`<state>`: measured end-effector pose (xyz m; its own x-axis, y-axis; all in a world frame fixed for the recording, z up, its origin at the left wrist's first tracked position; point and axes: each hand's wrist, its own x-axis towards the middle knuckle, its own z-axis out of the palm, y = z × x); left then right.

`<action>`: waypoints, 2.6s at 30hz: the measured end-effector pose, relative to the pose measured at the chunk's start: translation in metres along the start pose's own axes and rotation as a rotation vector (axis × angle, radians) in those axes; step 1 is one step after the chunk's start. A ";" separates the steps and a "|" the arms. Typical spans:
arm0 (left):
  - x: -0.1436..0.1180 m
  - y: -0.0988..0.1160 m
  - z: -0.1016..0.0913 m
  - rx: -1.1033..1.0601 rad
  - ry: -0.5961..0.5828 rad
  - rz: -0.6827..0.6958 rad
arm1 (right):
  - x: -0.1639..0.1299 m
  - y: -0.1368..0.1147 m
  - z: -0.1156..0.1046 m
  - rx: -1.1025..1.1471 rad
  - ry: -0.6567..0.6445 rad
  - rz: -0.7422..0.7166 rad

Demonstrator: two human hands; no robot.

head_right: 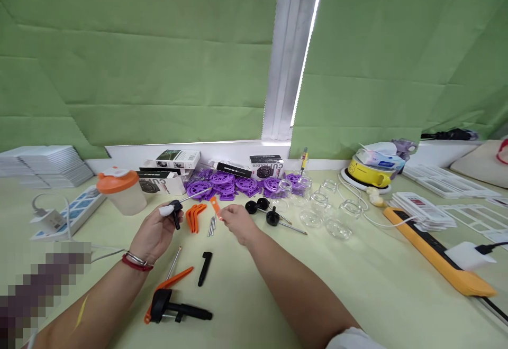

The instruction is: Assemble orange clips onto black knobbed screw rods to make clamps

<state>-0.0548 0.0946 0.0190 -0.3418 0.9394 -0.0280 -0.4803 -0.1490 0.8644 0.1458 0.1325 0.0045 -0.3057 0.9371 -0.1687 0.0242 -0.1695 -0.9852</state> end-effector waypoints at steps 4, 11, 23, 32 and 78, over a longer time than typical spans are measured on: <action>-0.008 0.003 0.005 -0.020 -0.125 -0.042 | -0.017 -0.001 -0.037 0.369 -0.180 -0.057; -0.030 0.007 0.020 0.039 -0.320 -0.158 | -0.025 0.015 -0.053 0.475 -0.403 -0.006; -0.051 0.002 0.026 0.164 -0.469 -0.206 | -0.036 0.015 -0.040 0.296 -0.535 0.039; -0.061 -0.001 0.030 0.145 -0.490 -0.228 | -0.038 0.021 -0.034 0.177 -0.563 -0.014; -0.017 -0.006 0.012 -0.054 -0.120 -0.003 | -0.008 0.013 0.029 -1.755 -0.464 -1.213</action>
<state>-0.0361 0.0834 0.0207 -0.2426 0.9696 0.0329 -0.5253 -0.1598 0.8358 0.1208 0.1139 -0.0066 -0.9749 0.1781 0.1337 0.2153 0.9075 0.3606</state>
